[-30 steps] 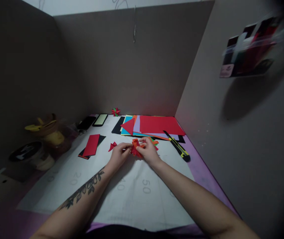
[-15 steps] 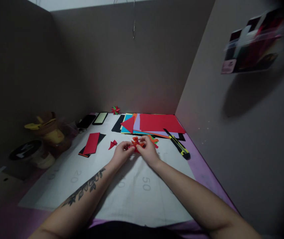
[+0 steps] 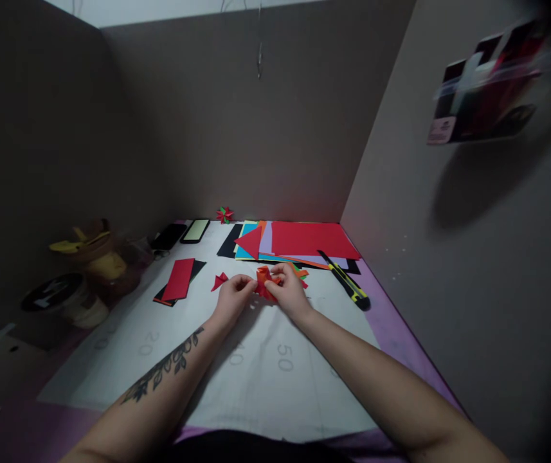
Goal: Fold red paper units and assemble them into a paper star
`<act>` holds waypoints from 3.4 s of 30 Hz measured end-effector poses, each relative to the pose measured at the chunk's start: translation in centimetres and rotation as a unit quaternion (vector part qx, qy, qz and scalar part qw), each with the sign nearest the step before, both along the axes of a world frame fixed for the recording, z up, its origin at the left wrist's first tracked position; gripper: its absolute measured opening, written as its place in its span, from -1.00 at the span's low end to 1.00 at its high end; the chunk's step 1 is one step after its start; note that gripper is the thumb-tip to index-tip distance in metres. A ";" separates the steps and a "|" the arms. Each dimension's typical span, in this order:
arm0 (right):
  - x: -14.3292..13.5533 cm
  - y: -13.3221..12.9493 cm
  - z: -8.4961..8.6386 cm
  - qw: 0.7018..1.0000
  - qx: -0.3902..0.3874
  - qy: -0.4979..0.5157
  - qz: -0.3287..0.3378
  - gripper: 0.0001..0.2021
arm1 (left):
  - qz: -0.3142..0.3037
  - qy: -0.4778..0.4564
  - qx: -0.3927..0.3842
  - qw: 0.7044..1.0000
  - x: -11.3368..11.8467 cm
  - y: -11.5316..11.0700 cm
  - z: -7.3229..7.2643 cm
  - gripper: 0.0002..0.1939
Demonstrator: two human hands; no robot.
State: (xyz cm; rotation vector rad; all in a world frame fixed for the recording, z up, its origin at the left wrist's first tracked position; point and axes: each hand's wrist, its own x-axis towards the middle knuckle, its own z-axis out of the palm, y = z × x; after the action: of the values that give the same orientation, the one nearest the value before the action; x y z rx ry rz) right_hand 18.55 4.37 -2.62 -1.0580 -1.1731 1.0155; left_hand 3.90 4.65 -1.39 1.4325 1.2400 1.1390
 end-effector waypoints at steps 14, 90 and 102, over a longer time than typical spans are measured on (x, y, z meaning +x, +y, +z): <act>0.6 0.3 -0.3 0.992 -0.058 0.071 0.083 -0.66 | 0.020 0.040 0.052 0.998 -0.3 0.3 0.5 -0.74; -0.4 -0.6 -0.1 0.992 -0.053 0.022 0.114 -0.66 | 0.013 -0.115 -0.042 0.992 -1.3 0.9 1.4 -0.37; -0.4 0.1 -0.1 0.978 -0.092 0.178 0.048 -0.62 | -0.043 -0.136 -0.067 0.988 0.8 -0.3 -0.4 -0.51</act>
State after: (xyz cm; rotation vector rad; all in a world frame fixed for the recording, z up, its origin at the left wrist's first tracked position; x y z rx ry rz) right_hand 18.11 4.47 -2.73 -0.9181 -0.8554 1.3484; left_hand 4.71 4.33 -1.77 1.1761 1.0323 1.1278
